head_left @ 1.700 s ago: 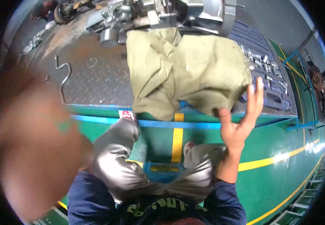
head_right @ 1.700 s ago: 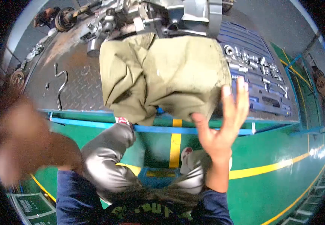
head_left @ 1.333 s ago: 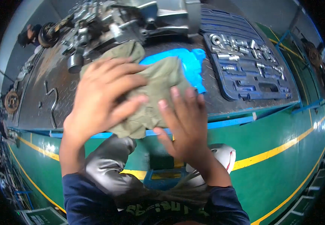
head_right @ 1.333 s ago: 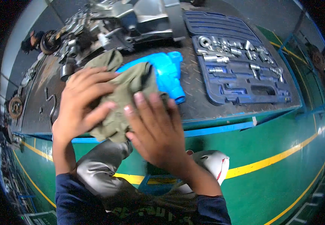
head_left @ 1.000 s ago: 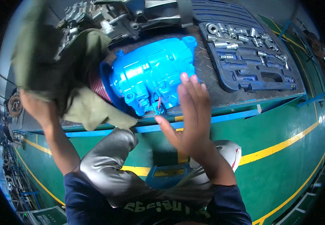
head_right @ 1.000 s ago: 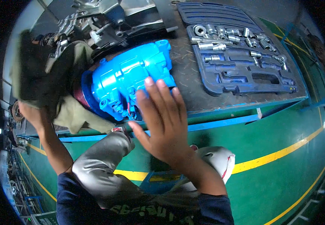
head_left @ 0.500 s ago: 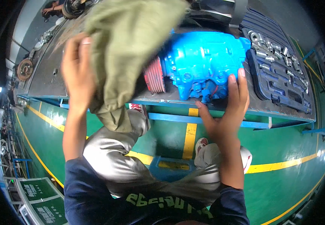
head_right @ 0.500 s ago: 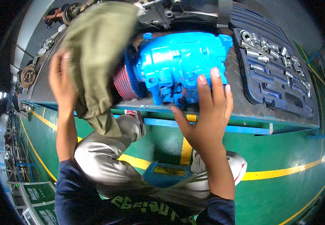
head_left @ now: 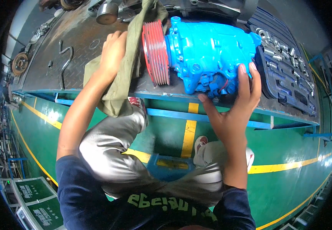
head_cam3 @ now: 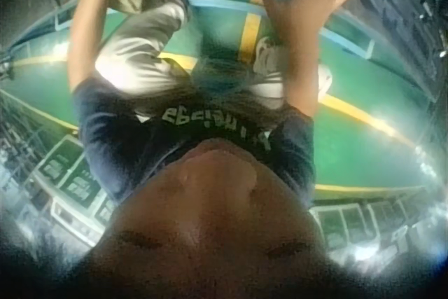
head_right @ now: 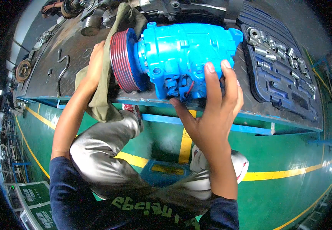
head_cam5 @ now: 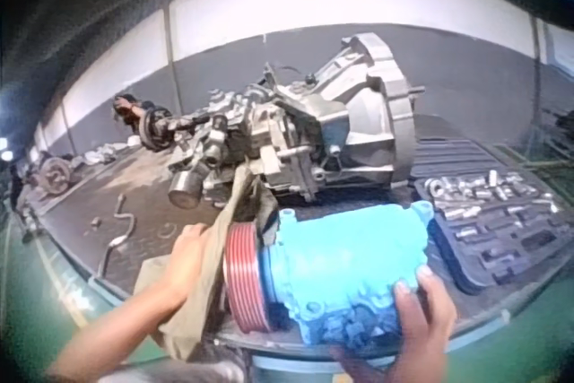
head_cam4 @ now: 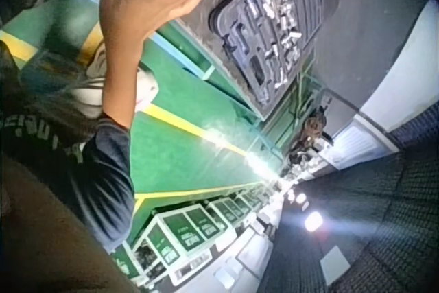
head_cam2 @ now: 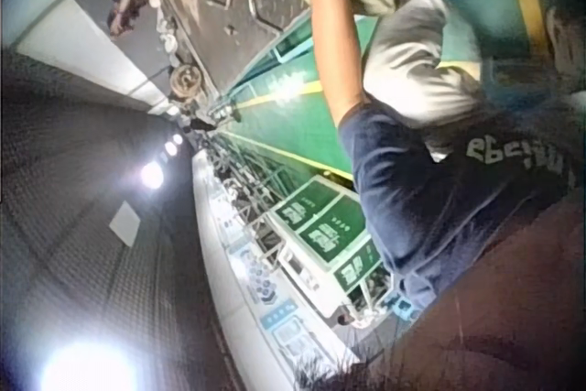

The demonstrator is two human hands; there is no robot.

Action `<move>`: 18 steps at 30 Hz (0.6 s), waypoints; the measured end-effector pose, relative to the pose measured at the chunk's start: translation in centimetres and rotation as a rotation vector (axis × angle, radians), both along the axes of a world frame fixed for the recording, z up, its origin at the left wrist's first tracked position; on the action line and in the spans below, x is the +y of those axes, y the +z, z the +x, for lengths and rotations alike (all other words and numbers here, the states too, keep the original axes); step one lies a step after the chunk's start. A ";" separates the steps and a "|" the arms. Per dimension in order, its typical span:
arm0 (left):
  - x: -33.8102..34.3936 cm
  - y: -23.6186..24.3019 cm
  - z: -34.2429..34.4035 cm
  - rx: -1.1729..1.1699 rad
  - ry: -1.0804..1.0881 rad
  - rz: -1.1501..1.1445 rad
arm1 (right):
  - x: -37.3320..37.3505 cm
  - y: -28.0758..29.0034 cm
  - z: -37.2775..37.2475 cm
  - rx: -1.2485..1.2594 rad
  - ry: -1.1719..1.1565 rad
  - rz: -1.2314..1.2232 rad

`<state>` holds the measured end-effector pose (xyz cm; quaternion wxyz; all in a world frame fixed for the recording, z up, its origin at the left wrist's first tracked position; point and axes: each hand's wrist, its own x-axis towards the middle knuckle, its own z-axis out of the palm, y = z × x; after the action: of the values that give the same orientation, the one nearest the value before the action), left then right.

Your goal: The person wipes a blue air conditioner compressor with a cloth, detaches and reconnects a blue electrical connector, and rotates the red pulley by hand while checking the front plate.

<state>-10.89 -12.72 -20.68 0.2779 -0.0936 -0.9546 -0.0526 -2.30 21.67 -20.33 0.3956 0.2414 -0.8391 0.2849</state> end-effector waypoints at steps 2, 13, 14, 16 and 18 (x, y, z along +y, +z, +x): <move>-0.6 -0.4 -1.0 -0.050 0.079 -0.014 | 0.0 -0.1 -0.1 0.026 0.009 -0.017; 1.8 1.1 1.4 -0.051 -0.072 0.111 | 0.6 -1.6 2.2 -0.078 -0.045 -0.192; 1.2 0.9 1.2 -0.044 -0.108 0.143 | 0.0 -0.8 2.8 -0.193 -0.107 -0.142; 0.3 0.6 1.0 -0.040 -0.149 0.139 | -0.4 -2.1 3.0 -0.198 -0.112 -0.085; 0.1 0.2 0.9 -0.008 -0.200 0.163 | -0.5 -3.4 2.4 -0.077 -0.126 -0.025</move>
<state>-10.04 -12.59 -20.49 0.2744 -0.1651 -0.9341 -0.1579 0.12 21.19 -23.72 0.3830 0.1718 -0.8637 0.2789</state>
